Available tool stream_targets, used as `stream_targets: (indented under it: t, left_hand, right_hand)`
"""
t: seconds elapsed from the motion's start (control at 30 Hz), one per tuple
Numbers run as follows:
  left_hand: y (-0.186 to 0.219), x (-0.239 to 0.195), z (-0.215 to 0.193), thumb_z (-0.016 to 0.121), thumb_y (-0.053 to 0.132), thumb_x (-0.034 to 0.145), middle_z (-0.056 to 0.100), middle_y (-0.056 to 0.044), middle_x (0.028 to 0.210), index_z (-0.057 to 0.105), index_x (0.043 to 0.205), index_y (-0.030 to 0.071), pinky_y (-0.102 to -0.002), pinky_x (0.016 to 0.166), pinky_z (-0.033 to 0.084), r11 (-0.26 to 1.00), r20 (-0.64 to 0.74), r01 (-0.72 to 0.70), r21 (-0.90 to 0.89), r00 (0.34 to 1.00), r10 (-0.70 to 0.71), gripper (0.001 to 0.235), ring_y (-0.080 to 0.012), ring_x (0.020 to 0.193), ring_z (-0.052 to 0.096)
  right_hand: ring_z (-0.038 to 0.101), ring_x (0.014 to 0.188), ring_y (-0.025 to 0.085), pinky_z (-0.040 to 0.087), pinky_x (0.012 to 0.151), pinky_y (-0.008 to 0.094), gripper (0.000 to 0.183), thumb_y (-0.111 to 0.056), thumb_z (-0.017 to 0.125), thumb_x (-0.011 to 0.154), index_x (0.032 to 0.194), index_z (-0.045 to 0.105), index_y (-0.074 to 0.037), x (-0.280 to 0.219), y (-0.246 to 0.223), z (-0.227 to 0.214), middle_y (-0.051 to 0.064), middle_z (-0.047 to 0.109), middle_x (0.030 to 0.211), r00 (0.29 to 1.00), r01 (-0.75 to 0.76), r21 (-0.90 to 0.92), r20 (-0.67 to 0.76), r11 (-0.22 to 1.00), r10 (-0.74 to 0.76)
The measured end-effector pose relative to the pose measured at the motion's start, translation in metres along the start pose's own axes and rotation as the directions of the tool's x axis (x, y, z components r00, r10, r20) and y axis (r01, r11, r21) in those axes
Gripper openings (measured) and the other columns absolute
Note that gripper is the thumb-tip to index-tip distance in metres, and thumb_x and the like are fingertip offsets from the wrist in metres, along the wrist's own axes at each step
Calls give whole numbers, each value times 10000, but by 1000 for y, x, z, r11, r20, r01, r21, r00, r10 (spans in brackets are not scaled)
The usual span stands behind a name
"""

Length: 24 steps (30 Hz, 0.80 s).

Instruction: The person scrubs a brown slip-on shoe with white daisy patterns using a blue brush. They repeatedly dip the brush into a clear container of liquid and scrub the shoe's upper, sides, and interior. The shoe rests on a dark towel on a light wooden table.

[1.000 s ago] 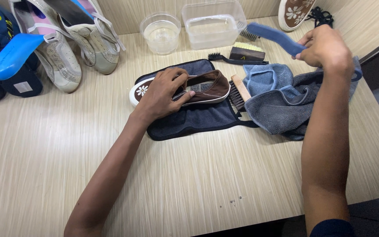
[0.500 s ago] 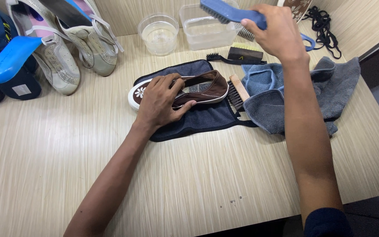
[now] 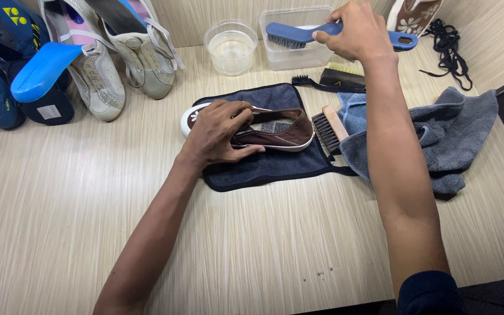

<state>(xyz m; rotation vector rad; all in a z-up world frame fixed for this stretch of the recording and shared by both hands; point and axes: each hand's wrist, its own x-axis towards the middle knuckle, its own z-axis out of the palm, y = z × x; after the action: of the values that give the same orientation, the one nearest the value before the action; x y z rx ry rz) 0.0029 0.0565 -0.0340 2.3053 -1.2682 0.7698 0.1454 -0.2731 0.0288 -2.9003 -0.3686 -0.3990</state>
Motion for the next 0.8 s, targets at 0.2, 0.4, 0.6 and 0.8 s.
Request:
stream_targets:
  t: [0.2, 0.4, 0.6, 0.8]
  left_hand:
    - [8, 18, -19, 639, 366, 1061, 642, -64, 955, 699, 896, 105, -391, 600, 480, 987, 58, 96, 130, 993, -104, 314, -243, 852, 575]
    - [23, 23, 26, 671, 215, 956, 607, -77, 801, 674, 723, 52, -444, 470, 497, 845, 27, 503, 179, 857, -515, 284, -290, 641, 615]
    - [23, 27, 17, 703, 66, 810, 705, -96, 876, 802, 886, 47, -431, 689, 551, 812, -8, 577, -85, 815, -580, 126, -268, 789, 692]
    - [19, 25, 26, 649, 55, 831, 713, -64, 836, 805, 856, 76, -373, 624, 540, 827, -165, 528, -196, 813, -558, 160, -203, 714, 687]
  right_hand:
    - [679, 732, 322, 557, 643, 547, 344, -390, 854, 1034, 1068, 838, -48, -7, 7, -4, 126, 767, 904, 998, -15, 92, -57, 996, 20]
    - [655, 834, 302, 540, 730, 569, 451, -567, 888, 987, 1008, 853, -117, -7, 19, 6, 18, 754, 929, 983, -21, -10, -185, 1000, 19]
    - [670, 806, 226, 475, 669, 469, 637, -784, 889, 1069, 854, 760, -198, -32, 37, -11, -67, 729, 866, 945, -33, -88, -327, 996, 2]
    - [592, 845, 98, 442, 771, 356, 543, -705, 922, 910, 944, 782, -182, -61, -10, -68, -95, 697, 897, 969, -249, 183, 49, 951, 244]
